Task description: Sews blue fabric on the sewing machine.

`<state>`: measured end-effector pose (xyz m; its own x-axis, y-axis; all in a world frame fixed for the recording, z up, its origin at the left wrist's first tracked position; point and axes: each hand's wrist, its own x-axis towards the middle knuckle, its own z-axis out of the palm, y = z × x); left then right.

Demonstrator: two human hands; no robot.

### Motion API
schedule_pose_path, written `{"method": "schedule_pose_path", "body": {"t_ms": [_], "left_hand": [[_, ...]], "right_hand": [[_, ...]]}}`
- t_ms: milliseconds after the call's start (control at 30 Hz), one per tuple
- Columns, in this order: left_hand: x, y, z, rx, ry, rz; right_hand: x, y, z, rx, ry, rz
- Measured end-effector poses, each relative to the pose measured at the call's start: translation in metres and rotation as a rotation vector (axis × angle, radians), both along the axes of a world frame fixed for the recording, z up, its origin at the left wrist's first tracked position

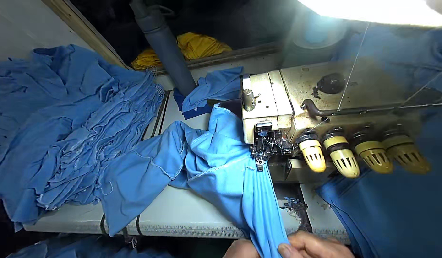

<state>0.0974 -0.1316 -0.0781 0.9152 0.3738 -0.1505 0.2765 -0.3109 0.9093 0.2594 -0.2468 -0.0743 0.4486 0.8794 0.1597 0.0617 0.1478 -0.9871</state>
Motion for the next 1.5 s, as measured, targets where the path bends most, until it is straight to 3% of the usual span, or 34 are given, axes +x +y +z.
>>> {"method": "schedule_pose_path", "body": {"t_ms": [67, 100, 200, 367, 600, 700, 800, 933, 1233, 1367, 1500], "left_hand": [[0.000, -0.003, -0.009, -0.408, -0.201, 0.473], [0.004, -0.003, -0.008, -0.448, -0.298, 0.643], [0.008, 0.002, -0.006, -0.179, -0.458, 0.799], [0.003, 0.032, 0.001, 0.358, -0.508, 0.747], [0.024, 0.087, 0.006, 0.680, -0.562, 0.741], [0.035, 0.099, 0.010, 0.995, -0.440, 0.818], [0.040, 0.094, 0.023, 1.257, -0.400, 0.641], [0.045, 0.094, 0.024, 1.200, -0.228, 0.301], [0.054, 0.111, 0.024, 1.032, -0.028, 0.568], [0.028, 0.084, 0.032, 1.166, 0.090, 0.609], [0.002, 0.041, 0.062, 0.955, 0.167, 0.306]], "right_hand": [[-0.009, 0.001, -0.013, 0.020, -0.026, -0.032], [-0.012, 0.002, -0.020, 0.035, -0.052, -0.047], [-0.018, 0.008, -0.032, 0.083, -0.118, -0.086], [-0.018, 0.027, -0.028, 0.114, -0.050, -0.145], [-0.006, 0.065, -0.007, 0.082, 0.387, -0.230], [0.002, 0.076, -0.004, 0.011, 0.521, -0.247], [0.007, 0.082, -0.003, -0.017, 0.552, -0.234], [0.009, 0.082, -0.002, -0.049, 0.551, -0.224], [0.000, 0.065, -0.010, 0.040, 0.555, -0.233], [0.000, 0.048, -0.004, 0.104, 0.137, -0.194], [0.001, 0.048, -0.010, 0.141, -0.272, 0.058]]}}
